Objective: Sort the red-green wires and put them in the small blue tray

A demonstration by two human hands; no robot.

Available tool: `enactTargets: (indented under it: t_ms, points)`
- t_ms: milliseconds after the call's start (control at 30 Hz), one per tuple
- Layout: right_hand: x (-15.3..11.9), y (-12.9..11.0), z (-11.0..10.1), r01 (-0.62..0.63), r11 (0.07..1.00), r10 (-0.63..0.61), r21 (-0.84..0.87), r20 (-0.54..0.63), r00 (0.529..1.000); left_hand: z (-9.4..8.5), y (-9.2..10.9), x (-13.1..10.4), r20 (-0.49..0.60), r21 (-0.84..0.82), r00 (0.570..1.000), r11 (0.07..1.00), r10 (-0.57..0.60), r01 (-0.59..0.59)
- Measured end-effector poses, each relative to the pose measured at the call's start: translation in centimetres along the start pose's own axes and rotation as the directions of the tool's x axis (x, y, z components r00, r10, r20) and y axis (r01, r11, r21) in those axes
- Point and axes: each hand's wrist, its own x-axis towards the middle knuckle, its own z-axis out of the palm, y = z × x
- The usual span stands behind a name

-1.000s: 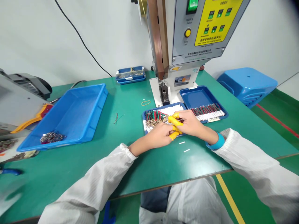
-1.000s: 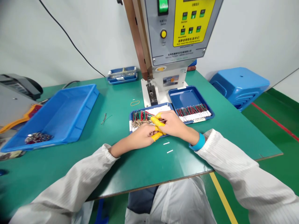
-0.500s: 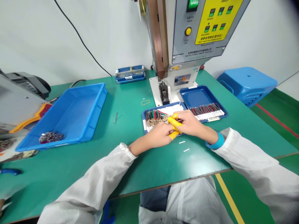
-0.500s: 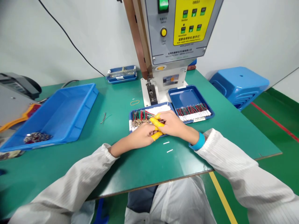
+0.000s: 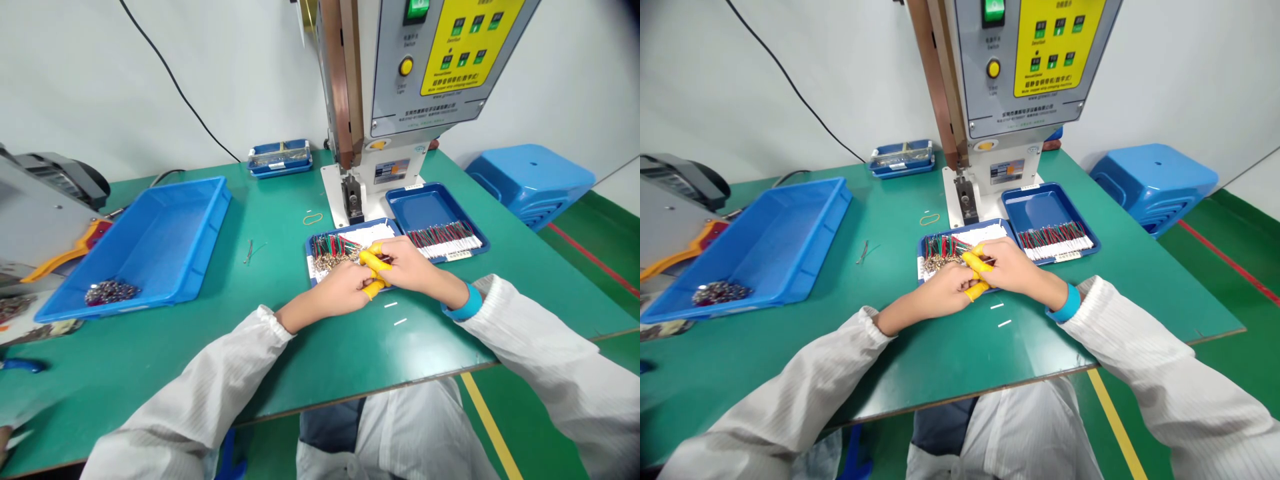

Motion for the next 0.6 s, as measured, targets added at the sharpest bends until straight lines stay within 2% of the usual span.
enactTargets:
  t_ms: [600]
  points:
    - [-0.03, 0.11, -0.08, 0.032, 0.999, -0.032, -0.023, 0.014, 0.999, -0.28, 0.34, 0.01, 0.014, 0.008, 1.000, 1.000, -0.021, 0.021]
